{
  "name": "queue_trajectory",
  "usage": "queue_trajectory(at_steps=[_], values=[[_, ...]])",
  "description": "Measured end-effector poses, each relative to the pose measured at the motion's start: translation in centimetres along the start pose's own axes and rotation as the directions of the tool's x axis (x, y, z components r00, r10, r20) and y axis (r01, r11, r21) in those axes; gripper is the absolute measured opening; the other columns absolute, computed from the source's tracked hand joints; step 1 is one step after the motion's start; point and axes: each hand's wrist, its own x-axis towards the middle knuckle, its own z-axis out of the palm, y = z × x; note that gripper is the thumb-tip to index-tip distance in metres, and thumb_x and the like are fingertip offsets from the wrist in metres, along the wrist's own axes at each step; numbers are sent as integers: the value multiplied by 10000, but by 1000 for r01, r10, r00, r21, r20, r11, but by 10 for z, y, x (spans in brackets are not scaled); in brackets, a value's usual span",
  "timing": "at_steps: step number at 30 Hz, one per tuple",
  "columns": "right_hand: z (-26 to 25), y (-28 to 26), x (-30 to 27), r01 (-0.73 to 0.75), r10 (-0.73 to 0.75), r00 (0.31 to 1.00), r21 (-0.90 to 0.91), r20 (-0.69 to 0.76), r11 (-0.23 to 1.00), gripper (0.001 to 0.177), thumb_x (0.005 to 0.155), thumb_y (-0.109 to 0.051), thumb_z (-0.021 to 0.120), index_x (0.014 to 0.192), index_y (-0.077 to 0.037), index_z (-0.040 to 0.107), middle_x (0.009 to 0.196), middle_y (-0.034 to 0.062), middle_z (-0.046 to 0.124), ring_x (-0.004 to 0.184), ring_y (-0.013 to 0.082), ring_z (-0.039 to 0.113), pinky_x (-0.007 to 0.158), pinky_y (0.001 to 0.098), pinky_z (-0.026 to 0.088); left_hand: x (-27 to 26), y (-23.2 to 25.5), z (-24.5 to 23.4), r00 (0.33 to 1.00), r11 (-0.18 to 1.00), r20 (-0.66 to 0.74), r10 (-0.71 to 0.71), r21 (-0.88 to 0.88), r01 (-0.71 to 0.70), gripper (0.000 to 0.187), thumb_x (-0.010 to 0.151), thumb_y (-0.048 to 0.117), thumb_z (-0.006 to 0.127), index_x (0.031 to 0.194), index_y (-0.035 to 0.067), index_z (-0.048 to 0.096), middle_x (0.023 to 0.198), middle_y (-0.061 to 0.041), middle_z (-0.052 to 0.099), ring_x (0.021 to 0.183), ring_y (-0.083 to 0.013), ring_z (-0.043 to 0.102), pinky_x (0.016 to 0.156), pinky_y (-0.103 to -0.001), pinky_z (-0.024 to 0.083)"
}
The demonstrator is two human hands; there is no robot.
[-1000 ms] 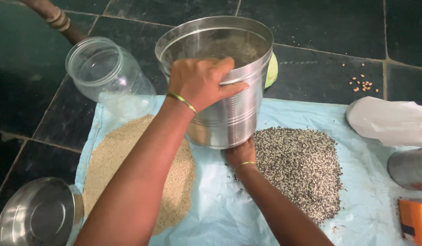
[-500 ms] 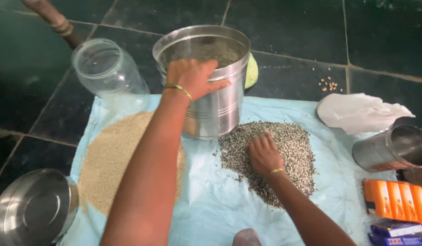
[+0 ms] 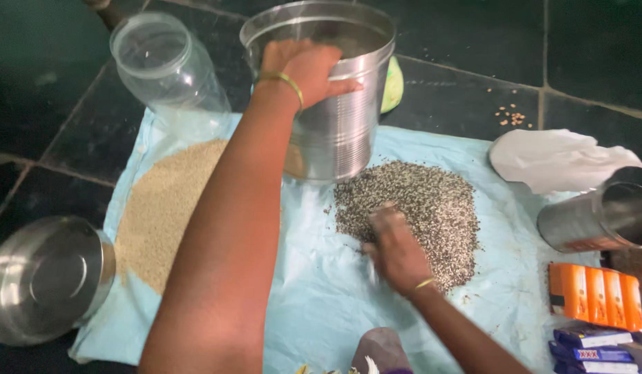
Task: The person sits on the floor and uses their hands to pick up small dark seeds from a pile on a blue cloth, removing debris and transferring the seeds into a metal container. The person repeatedly scoops seeds from the cloth and places them into the container.
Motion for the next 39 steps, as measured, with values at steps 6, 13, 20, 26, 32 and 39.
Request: queue_trajectory(at_steps=[6,13,20,26,32,39], values=[[94,-79,7,100,-147,968,227,201,969,801,932,-382,634,1538,25,303,1636,241,257,1550,382,190,1256,475,177,7,-14,11,995,996,-63,84,-5,-84,700,825,839,607,1016,188,778,970,-138,749,952,-344,701,811,-499,525],[126,-87,59,-13,22,972,-44,235,999,939,968,-546,500,1549,100,144,1661,259,93,1552,362,55,1236,471,86,16,-18,22,957,979,-208,205,35,-202,688,801,816,630,950,162,782,882,-135,757,848,-340,720,721,-517,544],[129,-58,113,-70,122,967,-225,225,972,987,978,-678,293,1566,97,126,1651,255,130,1539,369,79,1234,464,68,29,-25,32,929,946,-262,260,-121,-299,624,848,720,673,949,111,763,897,-92,770,811,-298,734,685,-490,564],[139,-40,126,-243,305,925,-268,225,932,858,1063,-606,267,1556,90,176,1643,309,160,1548,444,96,1281,496,62,20,-14,24,982,987,-107,157,-2,-158,651,875,763,633,970,130,750,882,-101,758,846,-282,721,732,-468,561],[123,-14,112,-321,402,885,319,-234,892,824,1090,-507,355,1575,132,168,1644,373,185,1543,469,138,1264,502,142,11,-7,19,963,985,-218,157,-37,-169,618,796,744,681,915,144,769,978,-141,747,1012,-359,680,852,-526,515],[33,27,58,-246,748,646,886,-152,393,660,1139,-461,303,1626,-18,261,1663,188,314,1518,290,324,1219,413,269,10,-4,18,977,991,-175,122,-32,-129,656,785,775,679,993,161,776,1036,-181,729,1031,-375,662,848,-525,501]])
